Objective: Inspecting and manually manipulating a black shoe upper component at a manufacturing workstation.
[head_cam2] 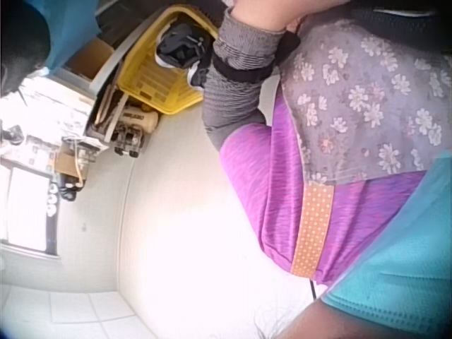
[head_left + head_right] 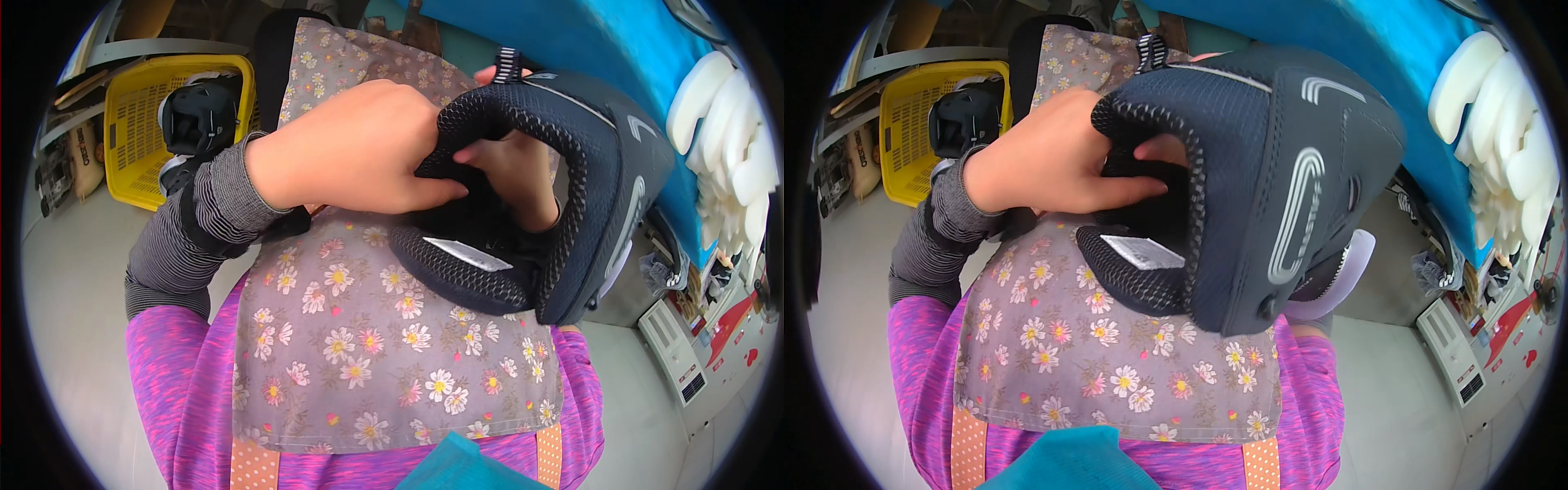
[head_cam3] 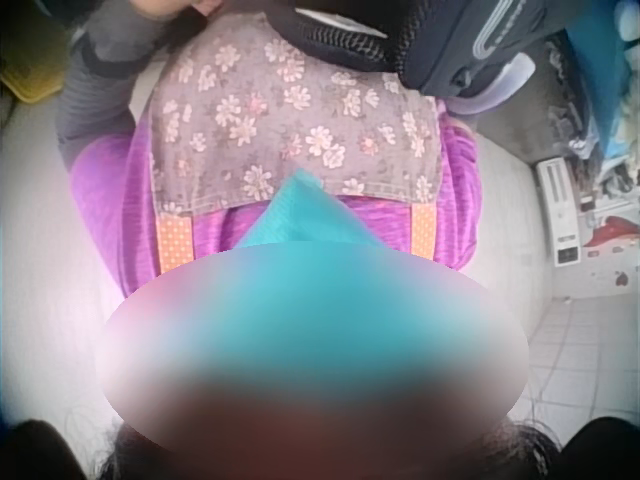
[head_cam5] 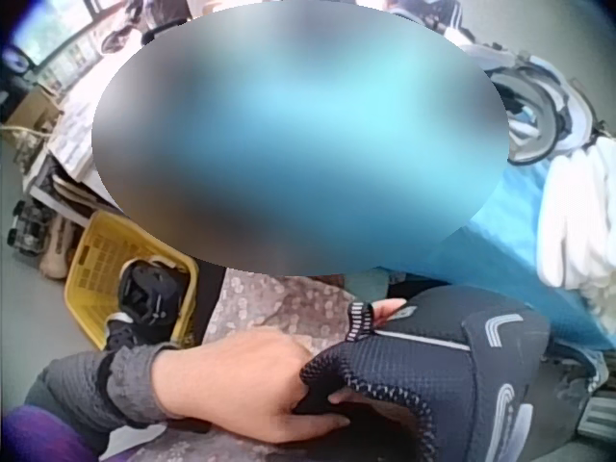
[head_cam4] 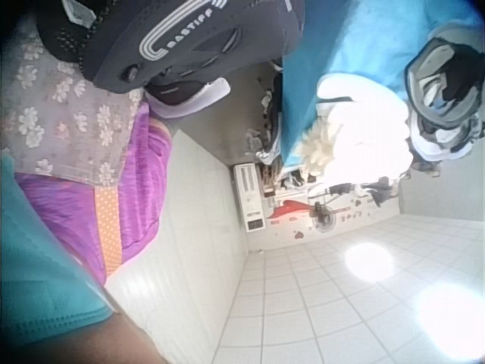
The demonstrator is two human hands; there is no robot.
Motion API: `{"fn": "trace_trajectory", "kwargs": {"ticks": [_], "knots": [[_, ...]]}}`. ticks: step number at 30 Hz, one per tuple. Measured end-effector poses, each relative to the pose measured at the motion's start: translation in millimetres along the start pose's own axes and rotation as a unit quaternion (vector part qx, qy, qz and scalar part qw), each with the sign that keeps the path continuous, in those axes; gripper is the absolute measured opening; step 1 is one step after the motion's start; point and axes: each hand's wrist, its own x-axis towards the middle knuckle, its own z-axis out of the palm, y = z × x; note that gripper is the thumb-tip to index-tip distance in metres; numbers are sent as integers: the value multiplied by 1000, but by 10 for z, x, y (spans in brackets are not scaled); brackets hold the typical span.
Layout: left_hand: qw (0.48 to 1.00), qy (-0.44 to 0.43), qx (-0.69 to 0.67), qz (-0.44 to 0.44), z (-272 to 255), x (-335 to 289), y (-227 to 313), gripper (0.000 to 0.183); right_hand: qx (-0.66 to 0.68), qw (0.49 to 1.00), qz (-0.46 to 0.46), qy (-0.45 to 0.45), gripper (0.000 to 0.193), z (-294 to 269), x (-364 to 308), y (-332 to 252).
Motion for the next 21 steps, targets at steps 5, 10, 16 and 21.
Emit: {"fn": "trace_trajectory", "kwargs": {"ticks": [5, 10, 16, 21], "knots": [[997, -76, -23, -9, -69, 47, 46, 43, -63, 997, 37, -37, 29, -96, 18, 18], [999, 38, -5, -1, 39, 48, 41, 58, 114, 962, 223, 110, 29, -101, 88, 332], [986, 127, -73, -82, -71, 208, 59, 41, 460, 875, 129, -80, 38, -332, 418, 275], [966, 99, -230, 58, -88, 320, 120, 35, 606, 755, 73, -239, 46, -217, 538, 168]]}}
